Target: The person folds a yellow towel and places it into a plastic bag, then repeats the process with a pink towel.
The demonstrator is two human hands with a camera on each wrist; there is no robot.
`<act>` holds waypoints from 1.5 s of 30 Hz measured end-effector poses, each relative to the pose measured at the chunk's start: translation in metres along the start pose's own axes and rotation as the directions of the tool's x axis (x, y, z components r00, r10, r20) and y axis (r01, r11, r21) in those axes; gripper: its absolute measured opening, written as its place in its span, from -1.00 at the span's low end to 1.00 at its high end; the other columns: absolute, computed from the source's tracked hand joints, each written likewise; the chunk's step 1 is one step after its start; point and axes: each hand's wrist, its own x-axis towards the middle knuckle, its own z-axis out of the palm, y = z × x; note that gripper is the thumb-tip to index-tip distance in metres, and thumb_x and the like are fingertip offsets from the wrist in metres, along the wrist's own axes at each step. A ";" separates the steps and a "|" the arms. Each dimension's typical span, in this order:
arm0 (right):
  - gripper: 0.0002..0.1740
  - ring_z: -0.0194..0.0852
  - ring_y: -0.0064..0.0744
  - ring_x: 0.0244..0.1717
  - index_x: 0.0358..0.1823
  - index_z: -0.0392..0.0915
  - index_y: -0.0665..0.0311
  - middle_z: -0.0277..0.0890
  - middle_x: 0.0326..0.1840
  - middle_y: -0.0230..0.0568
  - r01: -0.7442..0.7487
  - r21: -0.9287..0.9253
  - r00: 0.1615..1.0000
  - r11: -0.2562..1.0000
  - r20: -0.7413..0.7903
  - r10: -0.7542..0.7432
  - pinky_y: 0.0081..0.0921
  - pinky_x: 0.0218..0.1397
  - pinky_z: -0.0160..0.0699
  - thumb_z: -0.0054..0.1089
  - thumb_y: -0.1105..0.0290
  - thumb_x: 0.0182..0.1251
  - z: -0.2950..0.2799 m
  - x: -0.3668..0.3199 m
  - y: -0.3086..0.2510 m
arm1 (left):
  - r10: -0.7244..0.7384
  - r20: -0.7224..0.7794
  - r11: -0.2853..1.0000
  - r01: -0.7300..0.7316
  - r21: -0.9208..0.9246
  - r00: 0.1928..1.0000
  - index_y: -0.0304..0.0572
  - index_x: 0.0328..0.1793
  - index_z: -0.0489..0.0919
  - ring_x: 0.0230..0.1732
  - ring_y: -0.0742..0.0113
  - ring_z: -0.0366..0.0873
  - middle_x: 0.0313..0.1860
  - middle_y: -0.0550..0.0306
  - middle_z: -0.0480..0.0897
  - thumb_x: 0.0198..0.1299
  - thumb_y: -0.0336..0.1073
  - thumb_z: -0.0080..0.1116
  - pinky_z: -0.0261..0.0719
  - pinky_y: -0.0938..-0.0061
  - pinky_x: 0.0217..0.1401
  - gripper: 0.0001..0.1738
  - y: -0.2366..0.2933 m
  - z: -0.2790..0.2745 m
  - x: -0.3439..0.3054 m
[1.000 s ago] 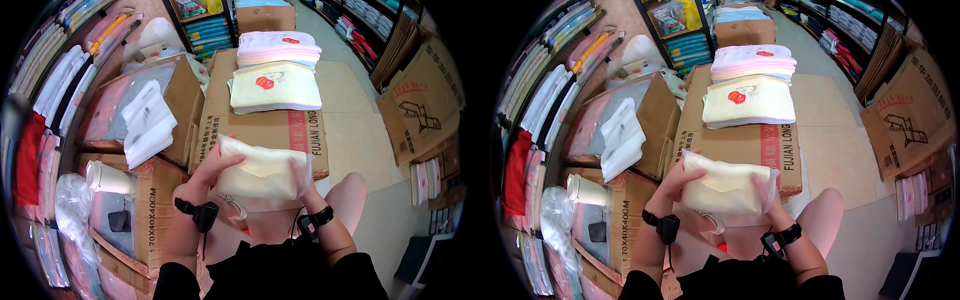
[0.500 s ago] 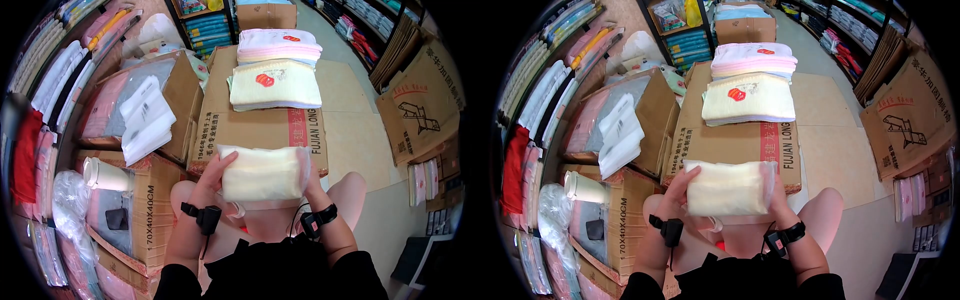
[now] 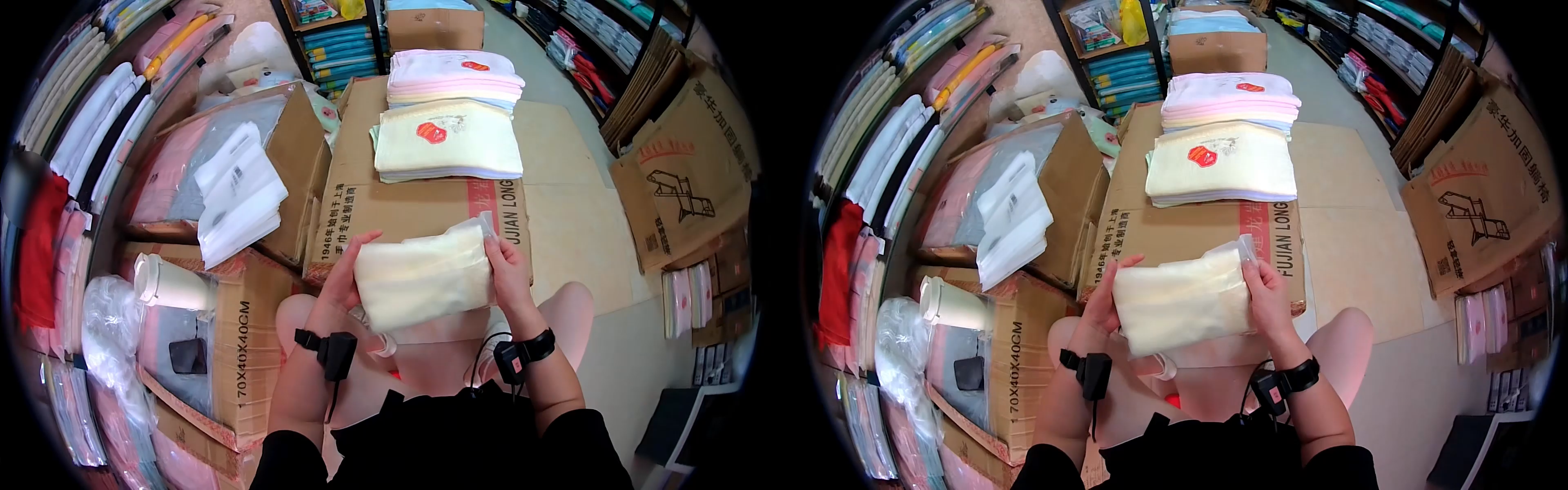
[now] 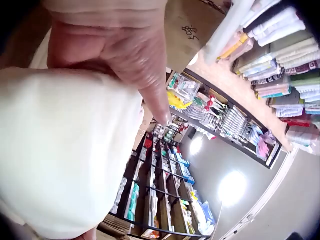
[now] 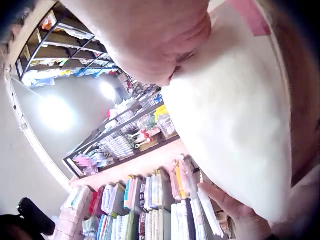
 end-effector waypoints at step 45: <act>-0.91 0.39 -0.71 -0.36 -0.26 0.45 0.34 0.43 -0.40 -0.46 0.137 -0.353 0.979 0.925 0.191 -0.072 -0.73 -0.31 0.44 0.03 0.51 0.22 -0.016 -0.006 -0.025 | 0.145 -0.201 0.989 -0.140 0.039 0.969 -0.25 0.18 0.37 0.00 0.29 0.52 0.03 0.07 0.52 0.15 -0.29 0.15 0.53 0.42 0.02 -0.53 0.002 -0.009 -0.023</act>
